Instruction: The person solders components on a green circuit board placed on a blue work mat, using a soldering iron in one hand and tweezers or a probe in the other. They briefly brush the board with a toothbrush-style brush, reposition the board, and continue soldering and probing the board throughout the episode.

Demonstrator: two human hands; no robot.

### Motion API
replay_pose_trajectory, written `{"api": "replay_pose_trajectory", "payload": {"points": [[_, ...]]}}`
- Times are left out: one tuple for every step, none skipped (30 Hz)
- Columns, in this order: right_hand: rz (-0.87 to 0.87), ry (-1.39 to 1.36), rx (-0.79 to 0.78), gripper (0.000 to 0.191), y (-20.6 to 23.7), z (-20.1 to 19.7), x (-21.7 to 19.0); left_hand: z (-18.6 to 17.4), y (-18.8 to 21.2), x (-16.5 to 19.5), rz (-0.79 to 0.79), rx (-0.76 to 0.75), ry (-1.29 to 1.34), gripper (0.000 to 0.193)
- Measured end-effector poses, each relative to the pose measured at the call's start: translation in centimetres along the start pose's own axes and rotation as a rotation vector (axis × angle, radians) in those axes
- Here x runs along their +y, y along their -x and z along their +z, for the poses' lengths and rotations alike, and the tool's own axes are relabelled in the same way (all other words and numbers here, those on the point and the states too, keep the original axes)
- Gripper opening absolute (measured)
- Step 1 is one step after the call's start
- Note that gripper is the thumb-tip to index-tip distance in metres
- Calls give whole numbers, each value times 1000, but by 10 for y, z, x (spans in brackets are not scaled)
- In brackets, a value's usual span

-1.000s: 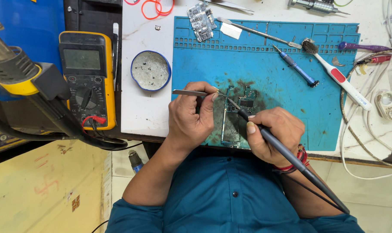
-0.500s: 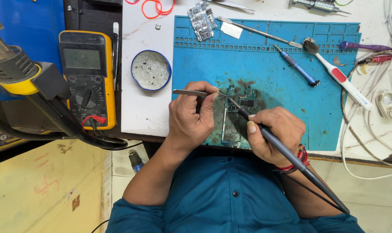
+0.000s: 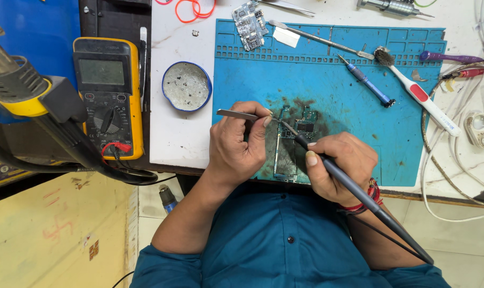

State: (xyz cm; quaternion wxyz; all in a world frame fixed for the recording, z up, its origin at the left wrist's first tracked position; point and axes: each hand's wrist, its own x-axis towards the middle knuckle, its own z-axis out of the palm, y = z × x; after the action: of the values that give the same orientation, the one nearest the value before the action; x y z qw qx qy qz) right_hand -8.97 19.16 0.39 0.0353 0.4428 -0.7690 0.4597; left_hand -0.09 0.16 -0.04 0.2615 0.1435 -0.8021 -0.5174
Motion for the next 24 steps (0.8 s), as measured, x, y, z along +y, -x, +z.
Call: {"api": "replay_pose_trajectory", "payload": {"points": [[-2,0,-7,11,0,0,0,0,0,0,-1,-3,-5,7],[-1,0,-6,11,0,0,0,0,0,0,-2,-4,-2,7],[-1,0,-5,11,-1,0,0,0,0,0,-3,-5,1,7],[-2,-1,-5,11,-1,0,0,0,0,0,-3,-6,3,8],[1,0,-7,11,-1,0,-1,0,-1,0,0,-4,6,8],[3,1,-9,11,0,0,-1,0,-1,0,3,-1,8,8],[5,2,-11,11,0,-1,-1,0,-1,0,8,1,11,8],[6,4,-9,11,0,-1,-1,0,-1,0,6,5,15,7],[8,5,-8,11,0,0,-1,0,-1,0,3,8,19,7],[11,6,-7,11,0,0,-1,-1,-1,0,0,11,22,7],[9,0,-6,11,0,0,-1,-1,-1,0,-5,9,17,7],[7,-6,-4,11,0,0,-1,-1,0,1,-10,7,13,7],[4,-11,-1,10,-1,-1,-1,-1,0,1,-13,5,8,8],[-2,-8,-2,11,-1,-1,-1,-1,-1,1,-8,8,1,8],[-6,-6,-4,11,-1,-1,-1,0,-1,1,-3,11,-6,8],[-8,-5,-7,12,-1,-1,-1,0,-1,1,-1,13,-13,8],[-3,-2,-10,12,-2,-1,-2,0,-1,1,-4,12,-8,8],[1,0,-12,11,-2,-1,-2,-1,-1,1,-6,12,-3,8],[3,3,-14,11,-2,-1,-2,-1,-1,1,-6,12,2,8],[-1,-2,-13,11,-2,-2,-2,0,-2,1,-11,11,7,8],[-4,-7,-13,11,-2,-1,-2,0,-2,0,-17,8,12,8],[-7,-12,-13,11,-2,-1,-2,0,-2,0,-24,6,17,8],[-6,-11,-14,11,-2,-1,-2,0,-2,0,-20,8,13,8],[-3,-9,-16,11,-3,-1,-2,0,-1,0,-17,10,8,8]]}}
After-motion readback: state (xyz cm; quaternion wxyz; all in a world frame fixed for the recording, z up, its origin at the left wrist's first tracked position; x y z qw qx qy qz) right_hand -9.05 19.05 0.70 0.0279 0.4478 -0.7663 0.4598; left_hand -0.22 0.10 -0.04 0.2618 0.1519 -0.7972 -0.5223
